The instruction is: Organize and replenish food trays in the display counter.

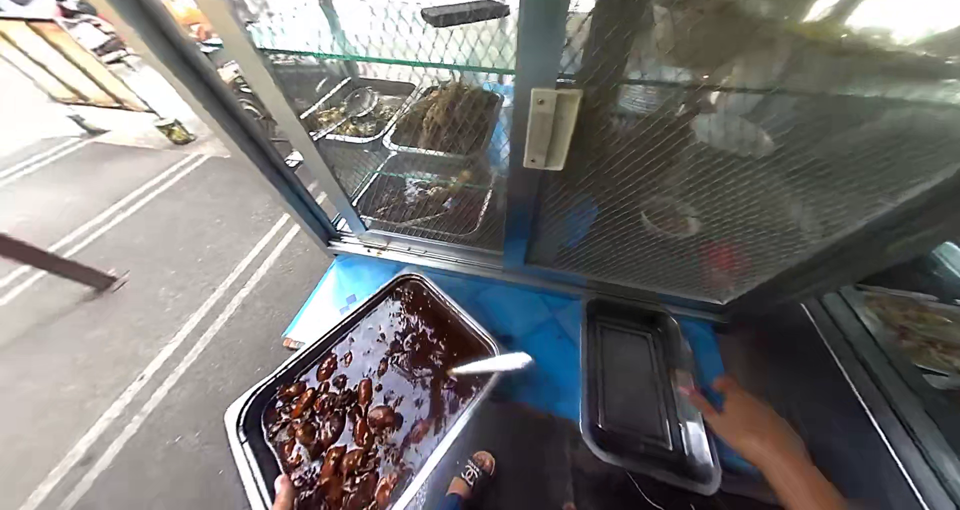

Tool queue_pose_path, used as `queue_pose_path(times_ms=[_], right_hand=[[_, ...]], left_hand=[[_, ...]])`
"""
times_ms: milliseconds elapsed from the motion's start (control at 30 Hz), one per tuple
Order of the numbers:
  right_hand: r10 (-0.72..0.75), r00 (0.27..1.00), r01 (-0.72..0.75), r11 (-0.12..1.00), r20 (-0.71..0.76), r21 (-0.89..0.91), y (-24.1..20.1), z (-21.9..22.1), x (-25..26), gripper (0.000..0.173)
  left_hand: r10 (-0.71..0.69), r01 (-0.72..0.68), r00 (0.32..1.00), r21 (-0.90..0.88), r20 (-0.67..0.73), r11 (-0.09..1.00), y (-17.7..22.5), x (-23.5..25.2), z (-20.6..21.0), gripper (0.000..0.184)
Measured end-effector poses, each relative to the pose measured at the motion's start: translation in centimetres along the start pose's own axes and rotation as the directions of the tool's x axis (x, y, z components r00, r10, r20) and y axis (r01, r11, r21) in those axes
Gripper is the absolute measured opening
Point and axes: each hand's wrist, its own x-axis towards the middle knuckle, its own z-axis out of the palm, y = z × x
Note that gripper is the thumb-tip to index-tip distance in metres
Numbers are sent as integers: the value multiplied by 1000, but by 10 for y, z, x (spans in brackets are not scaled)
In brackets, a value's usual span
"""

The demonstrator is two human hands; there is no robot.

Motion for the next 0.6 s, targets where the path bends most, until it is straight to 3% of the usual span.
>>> queue_pose_path(times_ms=[67,267,467,533,600], right_hand=[[-18,985,-1,994,170,112,13,14,5,85],[-223,970,189,943,99,274,-21,61,-34,64],[-367,919,326,912,142,250,-130,90,-65,58],[-323,929,263,920,180,290,-176,105,-74,58],[-249,930,112,893,271,437,-220,126,-88,59]], left_hand=[[36,-39,997,-52,-73,998,16,-15,15,47],[162,-172,980,-82,-119,982,59,-30,4,46],[219,-240,963,-132,-159,962,104,-27,-27,39],[242,-262,957,-121,-161,957,118,-23,-41,39],[261,-282,949,-103,-179,954,131,-18,-55,36]])
